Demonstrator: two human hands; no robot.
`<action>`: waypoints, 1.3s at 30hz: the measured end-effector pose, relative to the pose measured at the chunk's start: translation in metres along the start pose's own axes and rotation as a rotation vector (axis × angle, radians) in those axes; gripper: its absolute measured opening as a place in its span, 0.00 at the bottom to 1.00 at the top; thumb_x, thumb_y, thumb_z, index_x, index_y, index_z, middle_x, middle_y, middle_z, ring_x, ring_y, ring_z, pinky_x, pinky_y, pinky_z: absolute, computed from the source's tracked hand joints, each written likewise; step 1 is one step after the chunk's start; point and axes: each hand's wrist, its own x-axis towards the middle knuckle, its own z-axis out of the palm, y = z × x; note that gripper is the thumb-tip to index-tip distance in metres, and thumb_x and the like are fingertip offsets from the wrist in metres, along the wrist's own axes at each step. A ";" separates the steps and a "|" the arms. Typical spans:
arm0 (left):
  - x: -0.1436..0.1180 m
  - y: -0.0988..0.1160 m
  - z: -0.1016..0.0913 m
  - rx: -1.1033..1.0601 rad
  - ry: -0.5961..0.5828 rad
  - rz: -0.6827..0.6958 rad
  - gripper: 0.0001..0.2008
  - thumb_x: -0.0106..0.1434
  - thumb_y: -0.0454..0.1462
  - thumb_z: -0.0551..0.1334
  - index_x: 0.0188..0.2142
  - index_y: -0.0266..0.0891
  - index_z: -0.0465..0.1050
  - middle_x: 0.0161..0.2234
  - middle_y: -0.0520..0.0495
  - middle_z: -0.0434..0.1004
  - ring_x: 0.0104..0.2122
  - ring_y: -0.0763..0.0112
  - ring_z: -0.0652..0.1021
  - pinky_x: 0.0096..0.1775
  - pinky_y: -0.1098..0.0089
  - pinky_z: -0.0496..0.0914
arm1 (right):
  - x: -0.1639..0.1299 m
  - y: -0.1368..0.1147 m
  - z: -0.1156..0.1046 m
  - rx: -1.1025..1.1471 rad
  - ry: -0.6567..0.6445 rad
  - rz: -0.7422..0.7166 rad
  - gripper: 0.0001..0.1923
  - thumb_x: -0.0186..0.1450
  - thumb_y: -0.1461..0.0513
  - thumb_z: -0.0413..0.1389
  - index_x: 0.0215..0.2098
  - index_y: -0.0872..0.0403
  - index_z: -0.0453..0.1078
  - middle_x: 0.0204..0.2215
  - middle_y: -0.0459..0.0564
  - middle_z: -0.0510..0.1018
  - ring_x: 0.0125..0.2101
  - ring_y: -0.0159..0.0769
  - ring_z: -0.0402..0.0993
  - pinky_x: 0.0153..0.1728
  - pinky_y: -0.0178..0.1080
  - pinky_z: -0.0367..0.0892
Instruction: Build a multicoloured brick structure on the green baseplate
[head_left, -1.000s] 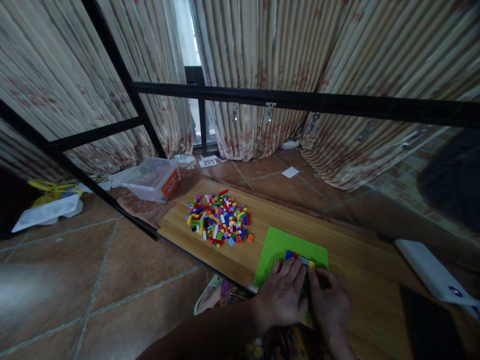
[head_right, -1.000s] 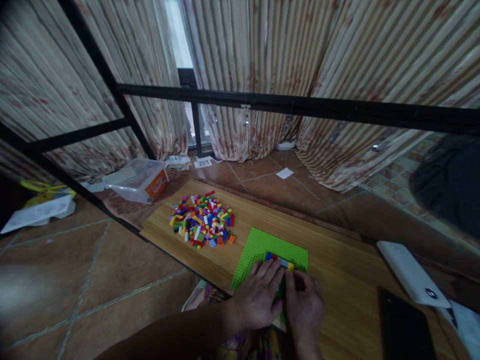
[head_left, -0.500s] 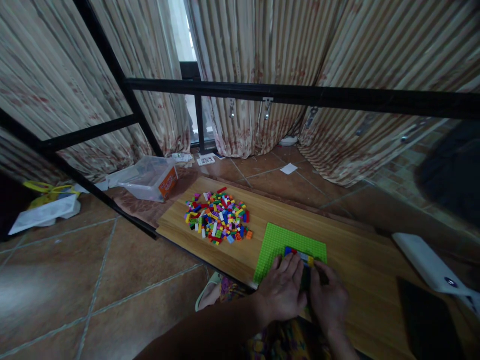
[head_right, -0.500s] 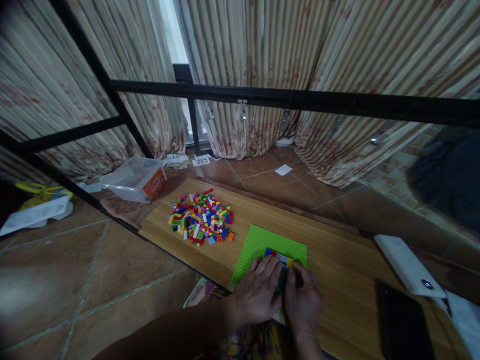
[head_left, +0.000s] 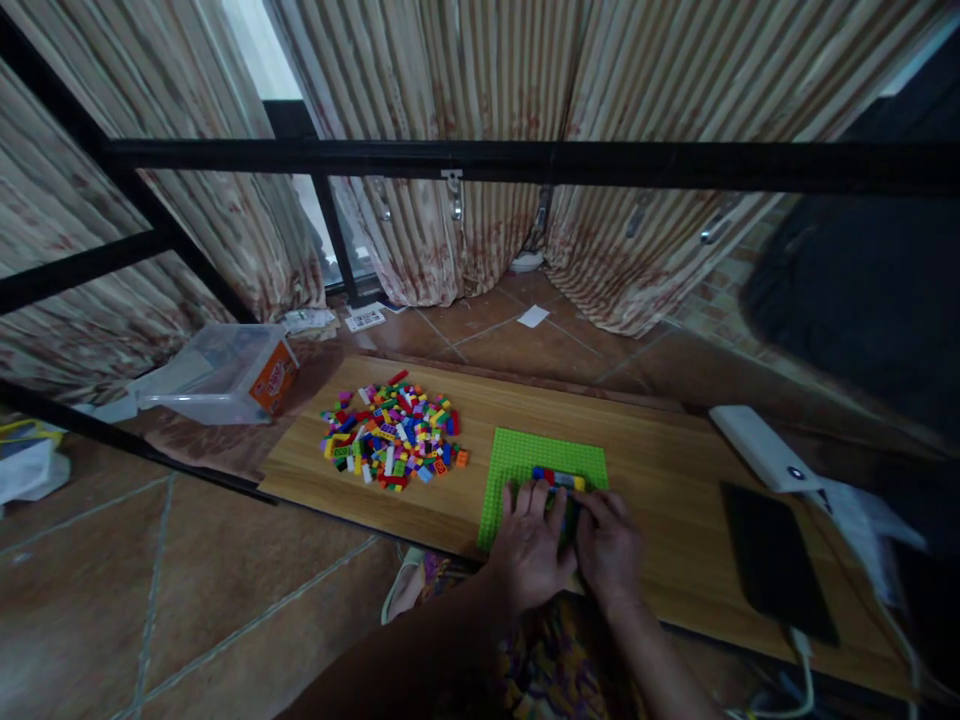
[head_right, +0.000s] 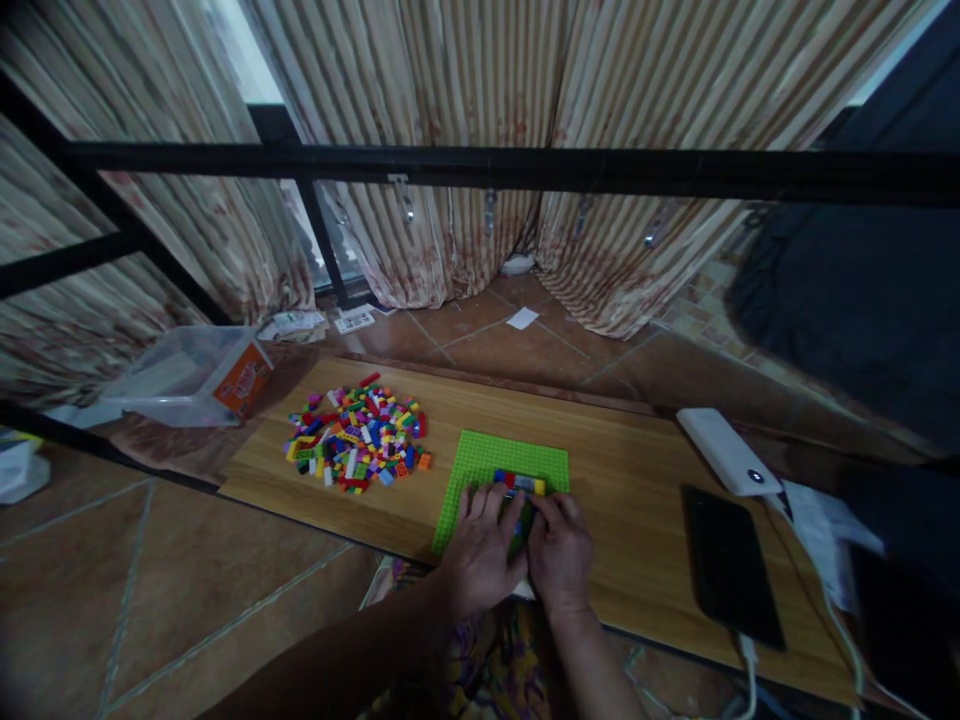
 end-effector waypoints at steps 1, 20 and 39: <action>0.000 0.000 0.000 0.001 -0.001 0.004 0.33 0.61 0.47 0.57 0.63 0.37 0.57 0.59 0.36 0.61 0.58 0.48 0.61 0.60 0.42 0.52 | 0.000 0.000 0.000 -0.022 -0.020 -0.010 0.19 0.67 0.60 0.44 0.38 0.55 0.77 0.35 0.55 0.75 0.35 0.38 0.72 0.37 0.41 0.68; -0.007 -0.012 -0.013 -0.095 -0.065 0.067 0.30 0.64 0.48 0.54 0.63 0.39 0.56 0.61 0.39 0.59 0.60 0.52 0.61 0.60 0.48 0.56 | -0.001 0.009 0.000 -0.005 -0.029 -0.024 0.18 0.65 0.57 0.44 0.38 0.54 0.75 0.35 0.53 0.76 0.32 0.38 0.72 0.34 0.38 0.66; -0.006 -0.176 -0.136 0.343 0.151 -0.609 0.19 0.60 0.35 0.57 0.51 0.43 0.71 0.58 0.40 0.65 0.55 0.51 0.66 0.54 0.52 0.62 | 0.003 0.001 0.007 -0.165 -0.022 0.051 0.21 0.63 0.57 0.43 0.41 0.52 0.76 0.37 0.53 0.76 0.27 0.38 0.68 0.27 0.39 0.60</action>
